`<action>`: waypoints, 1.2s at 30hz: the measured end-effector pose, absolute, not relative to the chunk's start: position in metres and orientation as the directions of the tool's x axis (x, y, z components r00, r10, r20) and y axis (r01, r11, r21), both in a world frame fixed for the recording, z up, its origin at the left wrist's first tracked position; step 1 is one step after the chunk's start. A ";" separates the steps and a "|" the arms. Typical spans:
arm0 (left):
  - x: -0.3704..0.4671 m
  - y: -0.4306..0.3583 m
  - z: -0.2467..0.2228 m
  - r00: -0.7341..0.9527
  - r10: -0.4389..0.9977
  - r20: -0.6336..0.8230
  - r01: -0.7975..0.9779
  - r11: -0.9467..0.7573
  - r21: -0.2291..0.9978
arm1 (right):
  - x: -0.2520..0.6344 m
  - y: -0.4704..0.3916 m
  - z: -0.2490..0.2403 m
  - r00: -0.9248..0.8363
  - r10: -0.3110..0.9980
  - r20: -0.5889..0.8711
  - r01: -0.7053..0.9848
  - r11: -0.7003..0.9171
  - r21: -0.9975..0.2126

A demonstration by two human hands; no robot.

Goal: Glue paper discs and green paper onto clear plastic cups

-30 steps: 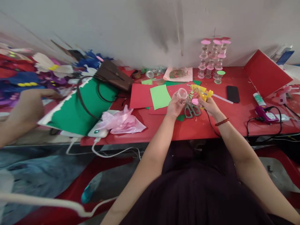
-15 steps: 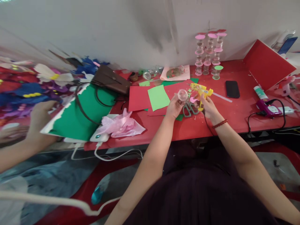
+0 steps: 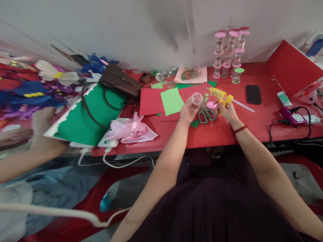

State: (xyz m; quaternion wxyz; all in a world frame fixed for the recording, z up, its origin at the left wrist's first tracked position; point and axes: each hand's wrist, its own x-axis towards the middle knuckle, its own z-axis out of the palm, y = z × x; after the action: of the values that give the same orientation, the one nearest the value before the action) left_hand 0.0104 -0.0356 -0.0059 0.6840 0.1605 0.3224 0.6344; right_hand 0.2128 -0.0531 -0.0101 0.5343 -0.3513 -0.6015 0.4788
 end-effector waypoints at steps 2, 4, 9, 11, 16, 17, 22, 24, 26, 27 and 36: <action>0.009 -0.033 -0.011 -0.038 0.977 -0.208 -0.732 0.114 0.671 | 0.212 -0.057 -0.012 -0.168 0.932 0.323 -0.115 0.307 -0.945; 0.007 -0.032 -0.016 -0.049 0.986 -0.162 -0.691 0.084 0.718 | 0.209 -0.059 -0.014 -0.192 0.932 0.306 -0.123 0.287 -0.950; 0.003 -0.031 -0.026 -0.031 0.996 -0.086 -0.608 0.050 0.792 | 0.201 -0.059 -0.021 -0.273 0.926 0.259 -0.104 0.239 -0.965; 0.002 -0.030 -0.029 -0.037 0.996 -0.080 -0.586 0.043 0.809 | 0.200 -0.059 -0.023 -0.265 0.928 0.260 -0.117 0.237 -0.964; 0.000 -0.028 -0.032 -0.014 0.998 -0.069 -0.560 0.049 0.827 | 0.200 -0.058 -0.025 -0.262 0.920 0.292 -0.150 0.261 -0.954; 0.000 -0.028 -0.032 -0.009 0.997 -0.070 -0.560 0.053 0.827 | 0.201 -0.058 -0.026 -0.265 0.917 0.296 -0.146 0.266 -0.953; 0.002 -0.033 -0.025 -0.006 0.996 -0.085 -0.581 0.066 0.811 | 0.201 -0.057 -0.027 -0.268 0.918 0.292 -0.119 0.269 -0.956; 0.004 -0.036 -0.022 -0.009 0.996 -0.087 -0.593 0.065 0.802 | 0.200 -0.057 -0.027 -0.258 0.923 0.287 -0.123 0.263 -0.957; 0.006 -0.038 -0.019 -0.021 0.994 -0.104 -0.603 0.071 0.795 | 0.200 -0.057 -0.026 -0.254 0.930 0.266 -0.105 0.247 -0.963; 0.006 -0.039 -0.017 -0.028 0.992 -0.120 -0.609 0.078 0.789 | 0.199 -0.058 -0.026 -0.253 0.935 0.249 -0.088 0.234 -0.968; 0.007 -0.044 -0.011 -0.023 0.986 -0.165 -0.636 0.113 0.763 | 0.198 -0.060 -0.023 -0.232 0.952 0.199 -0.059 0.191 -0.980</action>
State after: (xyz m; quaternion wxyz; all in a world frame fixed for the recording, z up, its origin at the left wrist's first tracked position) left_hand 0.0072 -0.0437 -0.0110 0.6549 0.2445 0.3574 0.6194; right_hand 0.1983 -0.0597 -0.0232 0.4926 -0.3759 -0.5939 0.5131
